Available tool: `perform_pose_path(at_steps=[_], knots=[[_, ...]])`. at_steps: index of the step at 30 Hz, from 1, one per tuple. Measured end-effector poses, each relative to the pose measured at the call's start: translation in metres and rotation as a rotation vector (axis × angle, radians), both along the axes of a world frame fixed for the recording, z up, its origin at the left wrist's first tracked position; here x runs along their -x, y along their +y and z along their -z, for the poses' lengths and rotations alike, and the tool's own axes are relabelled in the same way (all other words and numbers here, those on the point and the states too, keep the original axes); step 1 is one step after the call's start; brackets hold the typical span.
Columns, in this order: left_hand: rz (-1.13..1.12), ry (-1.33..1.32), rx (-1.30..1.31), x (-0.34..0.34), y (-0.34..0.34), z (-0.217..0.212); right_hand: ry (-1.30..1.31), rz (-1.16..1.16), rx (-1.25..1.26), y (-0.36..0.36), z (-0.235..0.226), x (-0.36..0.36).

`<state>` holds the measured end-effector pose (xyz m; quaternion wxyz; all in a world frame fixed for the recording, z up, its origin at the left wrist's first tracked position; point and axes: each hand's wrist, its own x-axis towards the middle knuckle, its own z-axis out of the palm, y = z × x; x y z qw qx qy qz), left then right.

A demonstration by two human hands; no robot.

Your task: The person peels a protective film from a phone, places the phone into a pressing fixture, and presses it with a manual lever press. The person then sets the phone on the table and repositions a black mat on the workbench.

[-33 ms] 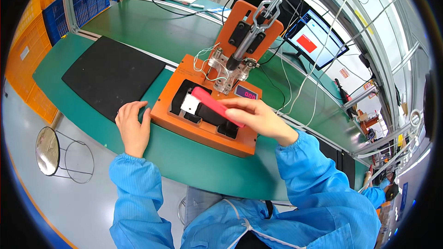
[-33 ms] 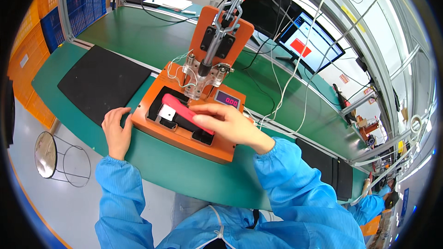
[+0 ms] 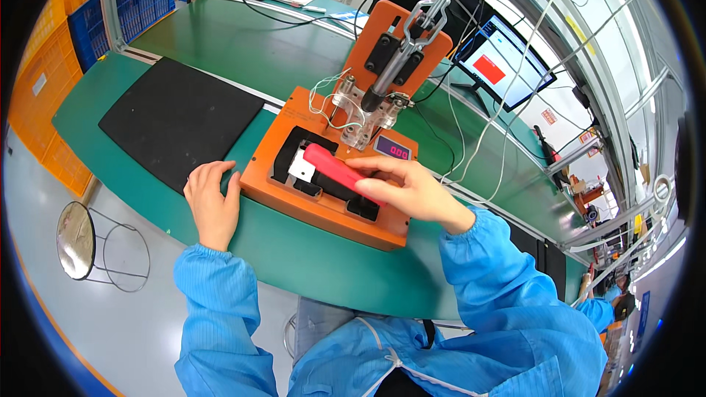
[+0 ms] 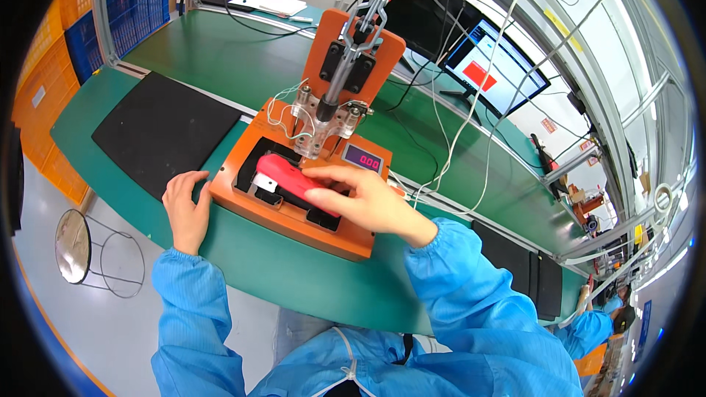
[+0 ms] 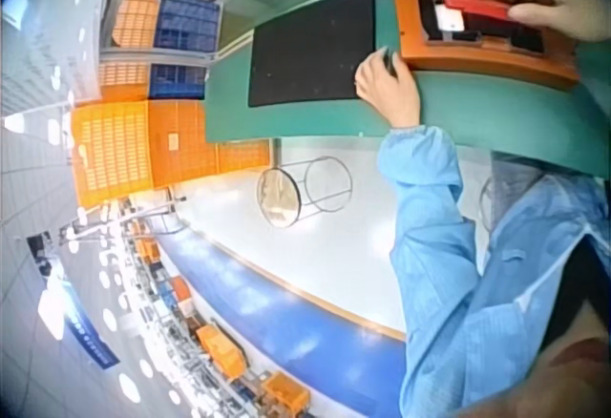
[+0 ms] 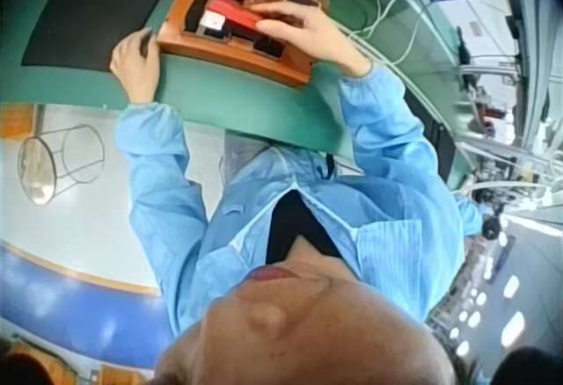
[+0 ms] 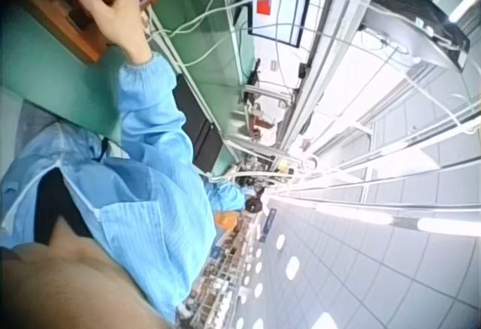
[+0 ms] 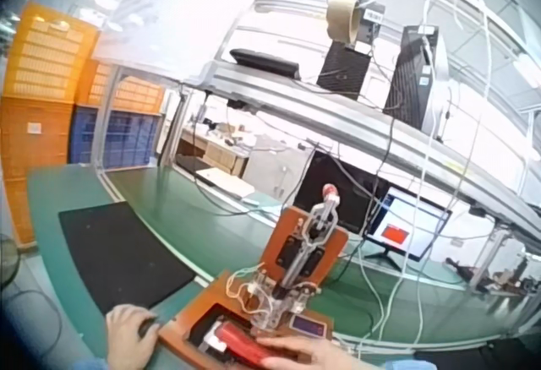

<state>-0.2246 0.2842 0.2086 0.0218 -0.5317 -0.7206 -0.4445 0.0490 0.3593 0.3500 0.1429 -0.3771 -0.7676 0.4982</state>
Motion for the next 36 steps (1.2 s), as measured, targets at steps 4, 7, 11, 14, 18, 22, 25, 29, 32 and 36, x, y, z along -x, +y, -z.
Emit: perform_pose_path(at_steps=[4,7,11,14,18,22,25,29,32,36], knots=[[-0.003,-0.015,-0.020,0.000,0.001,0.000,-0.157,-0.184,-0.817,-0.001,0.009,0.009],[-0.008,-0.018,-0.012,0.000,0.000,0.000,-0.105,-0.200,-0.853,0.003,0.019,0.014],[0.001,-0.033,-0.023,-0.002,0.002,-0.001,-0.079,-0.206,-0.898,0.003,0.019,0.007],[-0.019,-0.051,-0.043,-0.001,0.001,-0.005,0.079,-0.203,-0.590,-0.014,0.008,-0.007],[-0.028,-0.188,-0.173,0.006,-0.002,-0.003,0.563,0.040,0.682,-0.053,-0.001,-0.040],[-0.051,-0.284,-0.303,-0.010,-0.018,-0.024,0.824,-0.004,0.968,-0.071,0.020,-0.055],[0.134,-0.384,-0.313,-0.051,-0.049,-0.050,0.887,0.069,1.079,-0.086,0.034,-0.061],[0.433,-0.468,-0.260,-0.113,-0.076,-0.101,0.940,0.126,1.168,-0.100,0.053,-0.077],[0.545,-0.635,-0.124,-0.128,-0.082,-0.110,0.950,0.146,1.209,-0.107,0.058,-0.077],[0.523,-0.640,-0.084,-0.142,-0.083,-0.111,0.957,0.094,1.157,-0.109,0.065,-0.084]])
